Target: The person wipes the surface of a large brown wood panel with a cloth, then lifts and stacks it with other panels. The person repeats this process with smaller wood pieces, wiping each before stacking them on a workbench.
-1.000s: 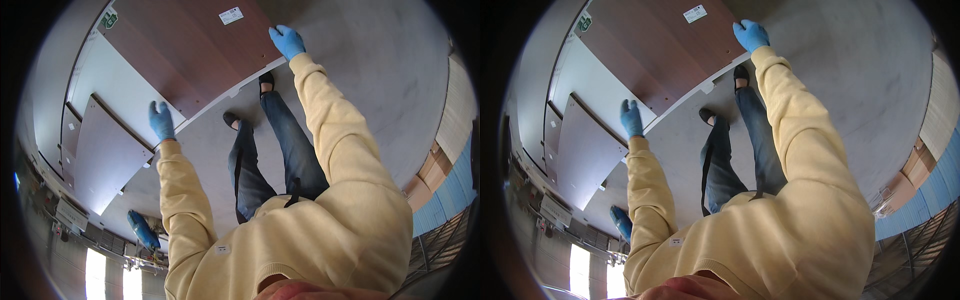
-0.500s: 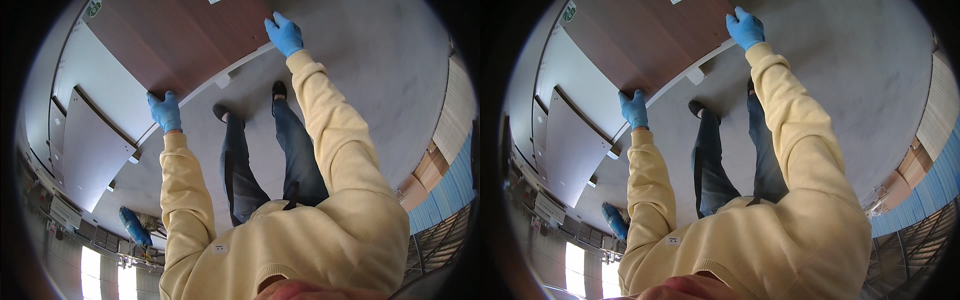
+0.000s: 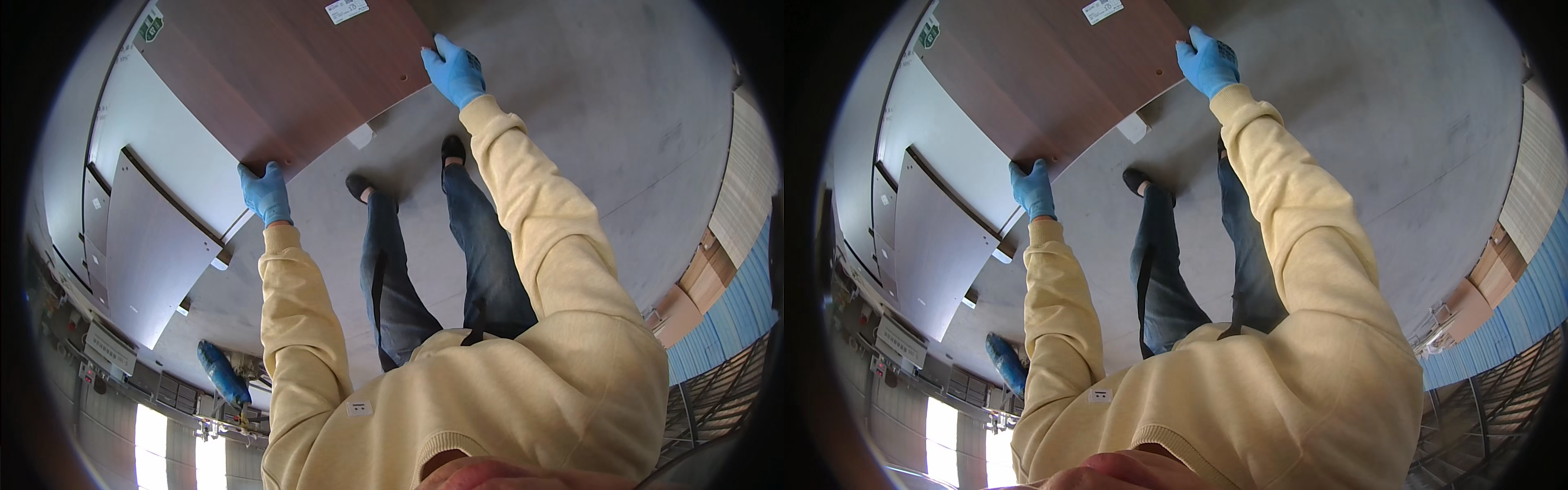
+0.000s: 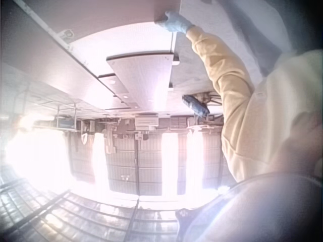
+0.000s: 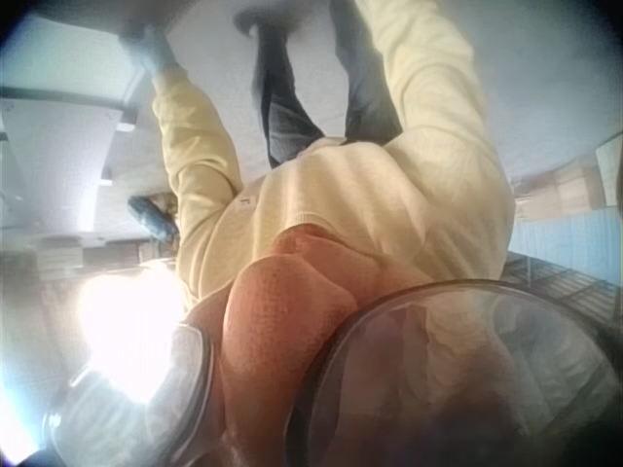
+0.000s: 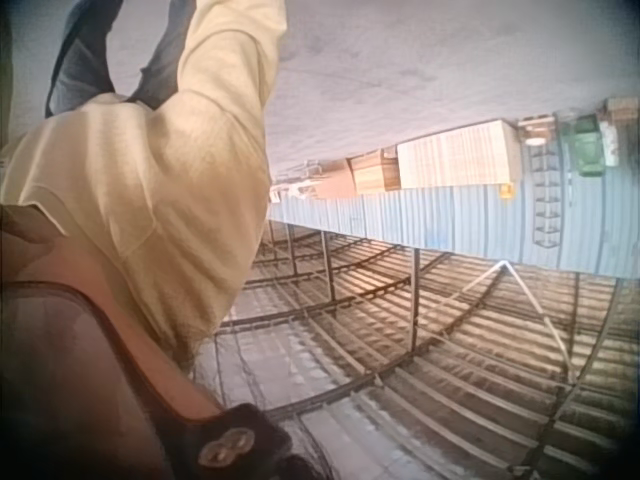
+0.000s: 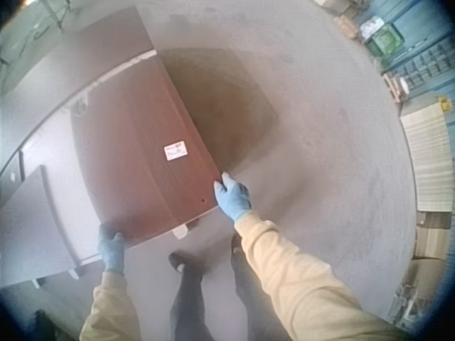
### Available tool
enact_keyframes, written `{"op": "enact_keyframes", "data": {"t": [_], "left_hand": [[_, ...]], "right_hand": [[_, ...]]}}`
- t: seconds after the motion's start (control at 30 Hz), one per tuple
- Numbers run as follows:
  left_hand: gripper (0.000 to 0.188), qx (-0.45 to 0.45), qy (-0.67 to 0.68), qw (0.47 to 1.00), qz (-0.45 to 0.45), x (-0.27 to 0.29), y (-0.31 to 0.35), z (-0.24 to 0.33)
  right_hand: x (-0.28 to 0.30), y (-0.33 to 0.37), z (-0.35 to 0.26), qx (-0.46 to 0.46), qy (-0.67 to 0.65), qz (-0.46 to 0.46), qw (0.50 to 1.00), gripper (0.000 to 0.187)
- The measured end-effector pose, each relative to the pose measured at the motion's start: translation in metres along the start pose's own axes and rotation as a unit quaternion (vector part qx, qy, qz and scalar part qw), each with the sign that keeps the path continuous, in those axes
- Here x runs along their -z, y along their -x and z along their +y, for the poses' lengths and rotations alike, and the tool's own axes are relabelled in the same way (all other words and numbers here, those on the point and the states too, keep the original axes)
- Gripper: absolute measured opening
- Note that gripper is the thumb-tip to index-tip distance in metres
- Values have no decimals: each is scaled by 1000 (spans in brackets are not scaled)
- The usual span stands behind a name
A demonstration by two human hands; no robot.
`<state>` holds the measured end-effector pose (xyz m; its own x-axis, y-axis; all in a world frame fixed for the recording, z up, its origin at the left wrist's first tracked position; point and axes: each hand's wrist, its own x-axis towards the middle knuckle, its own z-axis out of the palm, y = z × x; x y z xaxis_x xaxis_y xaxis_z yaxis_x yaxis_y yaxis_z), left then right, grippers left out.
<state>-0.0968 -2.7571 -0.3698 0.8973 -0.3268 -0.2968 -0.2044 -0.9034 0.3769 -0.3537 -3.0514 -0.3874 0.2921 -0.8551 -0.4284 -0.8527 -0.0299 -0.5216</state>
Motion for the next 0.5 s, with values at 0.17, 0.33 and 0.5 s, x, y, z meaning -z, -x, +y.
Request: {"op": "enact_keyframes", "data": {"t": [0.17, 0.33, 0.5], "left_hand": [[59, -19, -30, 999, 11, -2, 4, -7], [70, -88, -44, 995, 9, -4, 10, -21], [114, -200, -165, 965, -33, 0, 18, -36]], "right_hand": [[-1, 5, 5, -1, -22, -28, 999, 48], [-14, 9, 16, 49, -68, 24, 996, 44], [-20, 11, 29, 93, -150, 53, 983, 41]]}}
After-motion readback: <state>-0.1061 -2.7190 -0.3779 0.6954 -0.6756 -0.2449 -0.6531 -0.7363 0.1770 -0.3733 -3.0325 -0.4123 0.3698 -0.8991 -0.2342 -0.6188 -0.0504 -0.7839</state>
